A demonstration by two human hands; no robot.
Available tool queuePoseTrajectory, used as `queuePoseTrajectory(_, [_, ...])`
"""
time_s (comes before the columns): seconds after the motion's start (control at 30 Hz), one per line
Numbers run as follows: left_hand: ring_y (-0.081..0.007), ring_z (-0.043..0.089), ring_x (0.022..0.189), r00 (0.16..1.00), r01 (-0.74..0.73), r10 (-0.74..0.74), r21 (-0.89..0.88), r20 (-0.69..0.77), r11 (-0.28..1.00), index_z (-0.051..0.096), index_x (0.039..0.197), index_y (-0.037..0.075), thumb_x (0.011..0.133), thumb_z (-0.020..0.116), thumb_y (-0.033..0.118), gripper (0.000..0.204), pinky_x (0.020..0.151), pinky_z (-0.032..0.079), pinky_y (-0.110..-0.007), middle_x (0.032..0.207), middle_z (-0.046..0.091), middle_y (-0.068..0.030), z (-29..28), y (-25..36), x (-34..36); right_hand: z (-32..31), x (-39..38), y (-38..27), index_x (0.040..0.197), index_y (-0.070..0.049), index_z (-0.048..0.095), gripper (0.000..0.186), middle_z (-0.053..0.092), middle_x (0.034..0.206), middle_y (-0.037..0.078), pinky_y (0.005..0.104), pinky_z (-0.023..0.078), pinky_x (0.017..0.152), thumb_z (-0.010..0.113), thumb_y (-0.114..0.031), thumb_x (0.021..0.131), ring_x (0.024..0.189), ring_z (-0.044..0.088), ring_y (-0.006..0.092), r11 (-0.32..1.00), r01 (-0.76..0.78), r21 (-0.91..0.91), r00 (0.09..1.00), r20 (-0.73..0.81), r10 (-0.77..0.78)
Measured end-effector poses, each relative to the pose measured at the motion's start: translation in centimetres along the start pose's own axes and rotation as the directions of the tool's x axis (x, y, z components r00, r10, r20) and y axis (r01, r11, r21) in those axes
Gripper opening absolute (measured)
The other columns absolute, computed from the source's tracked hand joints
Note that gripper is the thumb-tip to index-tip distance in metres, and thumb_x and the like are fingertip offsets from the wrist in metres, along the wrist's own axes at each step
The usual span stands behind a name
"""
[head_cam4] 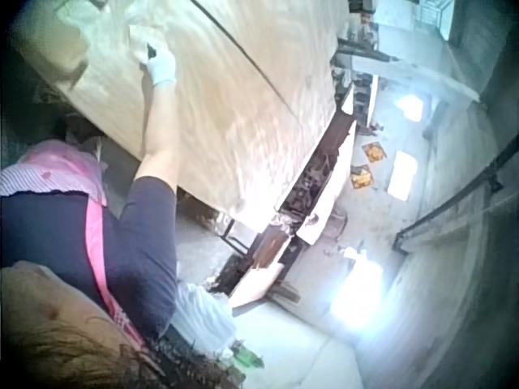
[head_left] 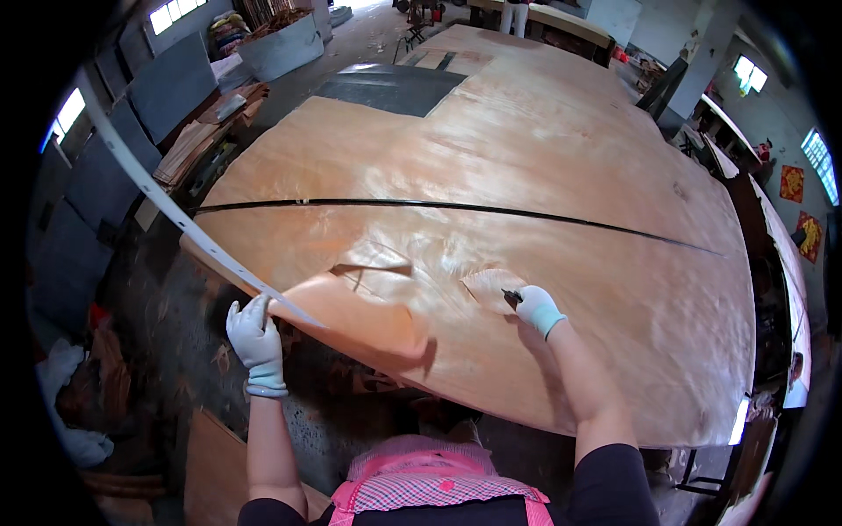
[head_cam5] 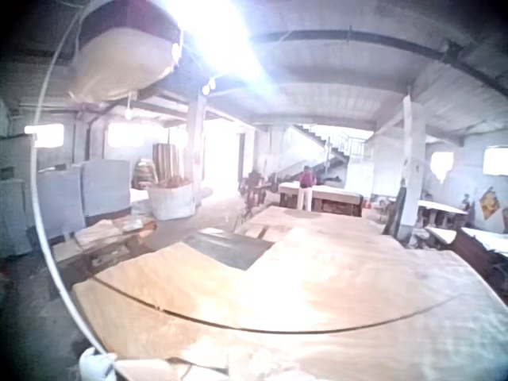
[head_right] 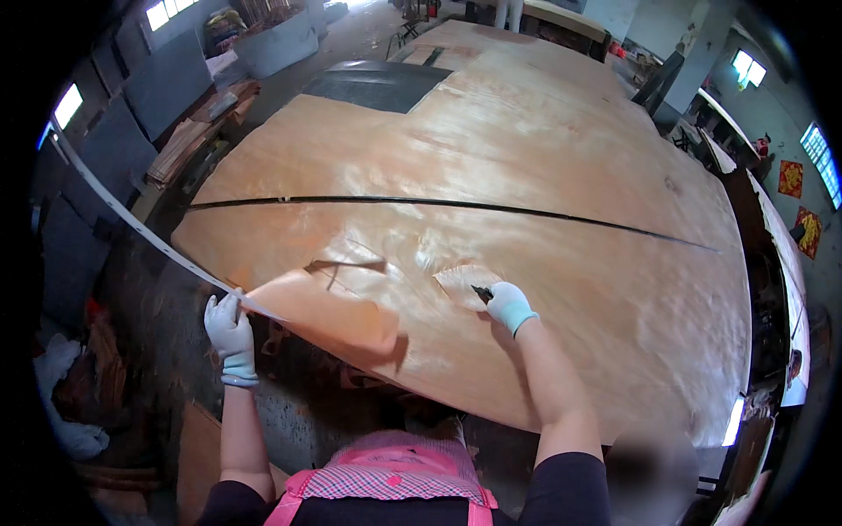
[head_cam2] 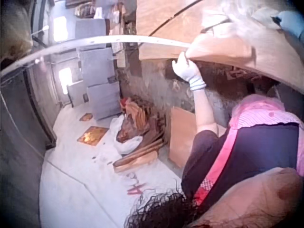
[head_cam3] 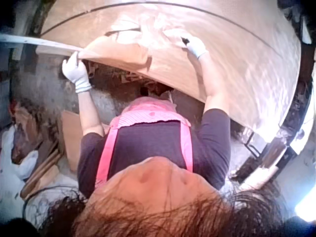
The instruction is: The person lifts a large sheet of wood veneer, places it onto a metal cutting table, and uses a blade to trim specific sections and cut smaller pieces while measuring with a ruler.
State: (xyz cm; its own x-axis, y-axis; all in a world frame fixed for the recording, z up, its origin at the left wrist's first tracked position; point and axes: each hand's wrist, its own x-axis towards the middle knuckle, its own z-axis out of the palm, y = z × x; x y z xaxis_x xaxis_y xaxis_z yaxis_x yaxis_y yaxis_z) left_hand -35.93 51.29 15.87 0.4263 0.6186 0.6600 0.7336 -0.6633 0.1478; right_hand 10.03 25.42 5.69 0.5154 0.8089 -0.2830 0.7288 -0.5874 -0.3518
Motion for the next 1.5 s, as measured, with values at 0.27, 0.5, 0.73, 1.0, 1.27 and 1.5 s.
queuePoseTrajectory(0.27, [-0.0332,0.057,0.094,0.969,-0.032,0.008,0.094,0.249,0.995,0.067,0.106,0.008,0.074,0.069,0.021,0.035,0.089,0.042,-0.047,0.108,0.065,-0.0118,6.9,4.6,-4.2,-0.9,-0.5,-1.6,0.089,-0.005,0.073,0.021,0.068,0.091,0.023,0.0443,0.053,0.079,0.062,-0.019,0.078,0.087,0.067,0.0388,0.994,-0.071,-0.085,0.997,0.01,0.072])
queuePoseTrajectory(0.5, [-0.0314,0.047,0.123,0.909,-0.029,0.084,-0.14,0.409,0.99,0.063,0.117,0.01,0.077,0.071,0.033,0.047,0.112,0.025,-0.051,0.127,0.056,-0.0138,7.8,9.6,-6.7,0.1,-0.9,-1.4,0.095,-0.007,0.072,0.023,0.067,0.104,0.02,0.043,0.053,0.084,0.059,-0.022,0.083,0.098,0.065,0.0366,0.971,0.162,-0.176,0.984,-0.039,-0.172])
queuePoseTrajectory(0.73, [-0.0267,0.054,0.117,0.944,0.082,0.009,-0.264,0.329,0.961,0.069,0.105,0.009,0.078,0.066,0.022,0.03,0.111,0.029,-0.051,0.115,0.064,-0.0098,3.6,7.6,-11.4,-1.6,-0.2,-3.9,0.096,-0.008,0.071,0.023,0.068,0.098,0.02,0.0449,0.052,0.082,0.057,-0.018,0.081,0.093,0.065,0.0379,0.925,0.171,-0.339,0.973,0.208,-0.104])
queuePoseTrajectory(1.0, [-0.0314,0.057,0.111,0.947,0.234,-0.143,-0.312,0.288,0.921,0.07,0.102,0.008,0.079,0.064,0.023,0.028,0.106,0.036,-0.049,0.112,0.065,-0.0132,1.7,4.5,-16.1,-9.0,-1.6,-12.8,0.116,-0.002,0.065,0.039,0.069,0.102,0.019,0.037,0.053,0.08,0.048,0.004,0.081,0.089,0.068,0.0294,0.826,0.541,0.156,0.792,-0.426,-0.438])
queuePoseTrajectory(1.27, [-0.0317,0.058,0.108,0.954,0.227,-0.124,-0.389,0.273,0.893,0.069,0.1,0.006,0.078,0.065,0.021,0.028,0.102,0.04,-0.046,0.111,0.065,-0.0137,1.6,4.2,-16.3,-22.2,-12.6,-35.6,0.124,0.001,0.061,0.045,0.058,0.074,-0.004,0.0203,0.042,0.061,0.07,-0.028,0.091,0.066,0.048,0.0032,0.395,0.756,0.521,0.654,-0.581,-0.485])
queuePoseTrajectory(1.5, [-0.0321,0.062,0.099,0.958,0.277,-0.195,-0.502,0.21,0.82,0.069,0.097,0.002,0.078,0.065,0.011,0.022,0.094,0.046,-0.041,0.103,0.067,-0.0151,-0.5,3.8,-15.1,-17.5,-12.6,-36.5,0.091,0.002,0.068,0.02,0.06,0.072,-0.004,0.0216,0.043,0.059,0.067,-0.017,0.093,0.066,0.051,0.0025,0.187,0.683,0.706,0.686,-0.533,-0.494])
